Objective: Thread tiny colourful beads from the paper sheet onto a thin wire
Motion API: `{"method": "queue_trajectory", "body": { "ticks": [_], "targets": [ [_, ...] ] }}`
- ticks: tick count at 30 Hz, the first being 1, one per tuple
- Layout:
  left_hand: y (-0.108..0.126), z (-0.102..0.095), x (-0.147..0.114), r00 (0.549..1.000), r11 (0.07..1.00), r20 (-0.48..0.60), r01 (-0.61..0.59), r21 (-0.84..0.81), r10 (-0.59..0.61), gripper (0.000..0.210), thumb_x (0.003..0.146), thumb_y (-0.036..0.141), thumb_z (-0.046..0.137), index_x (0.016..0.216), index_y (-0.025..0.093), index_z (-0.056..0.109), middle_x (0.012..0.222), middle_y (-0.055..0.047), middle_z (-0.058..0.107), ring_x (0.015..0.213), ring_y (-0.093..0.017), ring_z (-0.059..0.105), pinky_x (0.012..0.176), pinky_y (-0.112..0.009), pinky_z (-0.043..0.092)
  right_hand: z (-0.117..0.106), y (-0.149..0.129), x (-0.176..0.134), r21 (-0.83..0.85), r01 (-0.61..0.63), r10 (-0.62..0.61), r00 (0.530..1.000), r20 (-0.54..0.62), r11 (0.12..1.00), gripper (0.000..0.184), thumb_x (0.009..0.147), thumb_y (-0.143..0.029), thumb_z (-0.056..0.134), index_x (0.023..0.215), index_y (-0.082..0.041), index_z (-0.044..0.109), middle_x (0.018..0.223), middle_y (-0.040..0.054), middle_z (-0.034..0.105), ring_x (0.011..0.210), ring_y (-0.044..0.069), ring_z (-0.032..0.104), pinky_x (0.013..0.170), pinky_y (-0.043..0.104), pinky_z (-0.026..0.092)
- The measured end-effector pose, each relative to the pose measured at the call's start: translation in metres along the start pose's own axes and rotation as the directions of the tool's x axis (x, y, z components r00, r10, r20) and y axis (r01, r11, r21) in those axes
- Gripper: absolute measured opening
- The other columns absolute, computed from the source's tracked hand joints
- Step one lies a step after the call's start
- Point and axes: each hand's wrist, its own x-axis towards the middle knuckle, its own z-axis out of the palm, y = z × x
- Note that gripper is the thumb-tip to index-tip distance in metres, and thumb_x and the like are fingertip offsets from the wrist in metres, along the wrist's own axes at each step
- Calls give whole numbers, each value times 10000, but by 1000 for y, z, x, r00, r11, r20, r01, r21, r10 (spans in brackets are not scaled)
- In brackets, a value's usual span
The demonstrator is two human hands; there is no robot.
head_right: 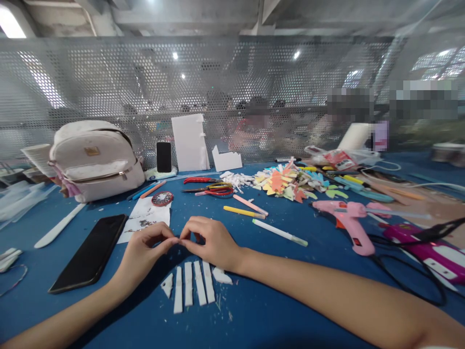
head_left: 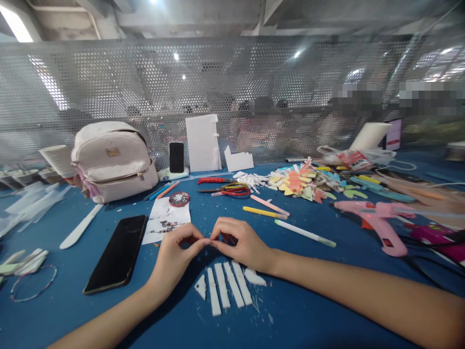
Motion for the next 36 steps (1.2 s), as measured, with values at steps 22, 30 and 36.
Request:
{"method": "queue_trajectory", "body": {
  "ticks": [22, 30, 36],
  "targets": [
    [1, 3, -2, 987, 997, 161, -38, 72, 26, 315, 898, 345, 548, 627, 199, 484, 619, 30, 489, 614, -156, 457, 603, -261, 336, -2, -4, 3, 186, -59, 46, 996, 72, 981, 30, 839, -143, 638, 819, -163, 627, 752, -25, 549, 604, 79, 467, 554, 188, 365],
    [-2, 2, -2, 981, 989, 139, -142, 42, 135, 297, 916, 275, 561, 635, 192, 514, 648, 17, 528, 637, -155, 500, 642, -268, 376, -2, 0, 6, 340, -173, 174, 984, 30, 924, 74, 869, -224, 610, 826, -166, 595, 803, -3, 574, 684, 106, 503, 579, 205, 379],
    [6, 0, -6, 943, 959, 176, -282, -24, 281, 243, 901, 173, 608, 659, 183, 592, 949, -42, 631, 824, -163, 593, 772, -267, 436, -2, 7, 10, 414, -271, 307, 951, -22, 869, 161, 870, -311, 610, 837, -172, 536, 768, -15, 506, 700, 120, 479, 578, 222, 339]
  ]
}}
